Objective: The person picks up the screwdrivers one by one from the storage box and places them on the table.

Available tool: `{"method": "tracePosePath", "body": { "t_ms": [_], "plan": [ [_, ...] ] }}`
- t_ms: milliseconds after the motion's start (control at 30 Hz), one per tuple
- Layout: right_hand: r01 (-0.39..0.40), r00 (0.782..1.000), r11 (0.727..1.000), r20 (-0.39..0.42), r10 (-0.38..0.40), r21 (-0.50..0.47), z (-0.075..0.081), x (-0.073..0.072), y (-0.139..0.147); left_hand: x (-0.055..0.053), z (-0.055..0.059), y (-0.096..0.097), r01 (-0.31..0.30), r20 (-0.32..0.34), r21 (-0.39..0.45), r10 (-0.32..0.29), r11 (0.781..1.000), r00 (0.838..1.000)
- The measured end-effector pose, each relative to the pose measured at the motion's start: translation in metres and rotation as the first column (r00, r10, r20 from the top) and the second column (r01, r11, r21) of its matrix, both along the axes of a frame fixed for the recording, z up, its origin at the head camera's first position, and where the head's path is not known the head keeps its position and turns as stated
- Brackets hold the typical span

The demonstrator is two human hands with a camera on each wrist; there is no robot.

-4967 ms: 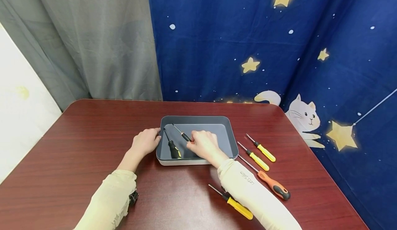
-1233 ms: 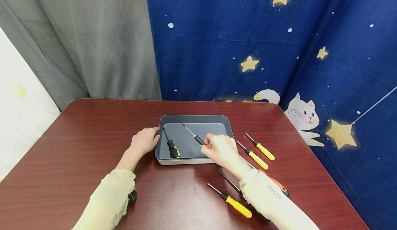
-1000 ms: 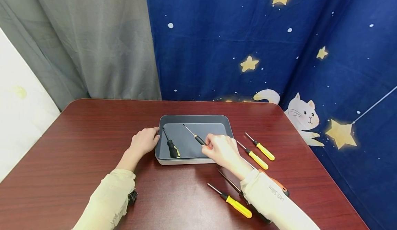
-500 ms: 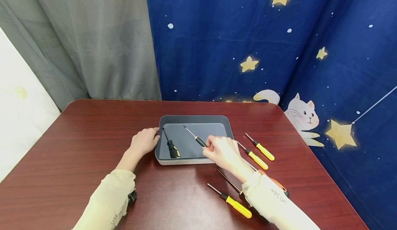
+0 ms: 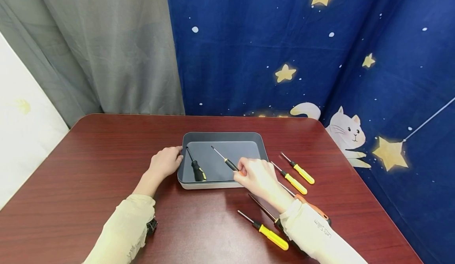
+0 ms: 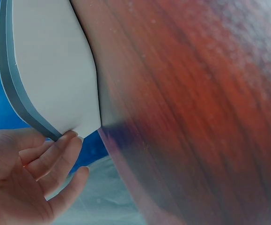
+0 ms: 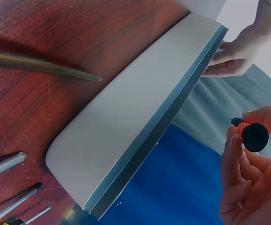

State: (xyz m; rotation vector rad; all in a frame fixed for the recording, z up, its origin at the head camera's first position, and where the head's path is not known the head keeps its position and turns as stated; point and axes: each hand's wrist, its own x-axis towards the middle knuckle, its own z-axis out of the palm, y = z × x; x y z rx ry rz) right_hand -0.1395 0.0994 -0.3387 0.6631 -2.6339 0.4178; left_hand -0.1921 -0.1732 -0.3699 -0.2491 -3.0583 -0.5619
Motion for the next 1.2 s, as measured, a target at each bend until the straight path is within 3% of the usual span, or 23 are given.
{"method": "tracePosePath", "body": {
  "t_ms": [500,1200],
  "plan": [
    [0.024,0.999,1.0,0.04,-0.024,0.009,-0.001,0.009,0.004,0.0,0.001,0.0,0.001,-0.01,-0.003,-0.001,1.0,1.0],
    [-0.015,1.0,1.0,-0.003,0.015,-0.002,-0.007,0.028,0.014,0.001,0.001,0.0,0.005,-0.016,-0.002,-0.005,1.0,1.0]
  ]
}}
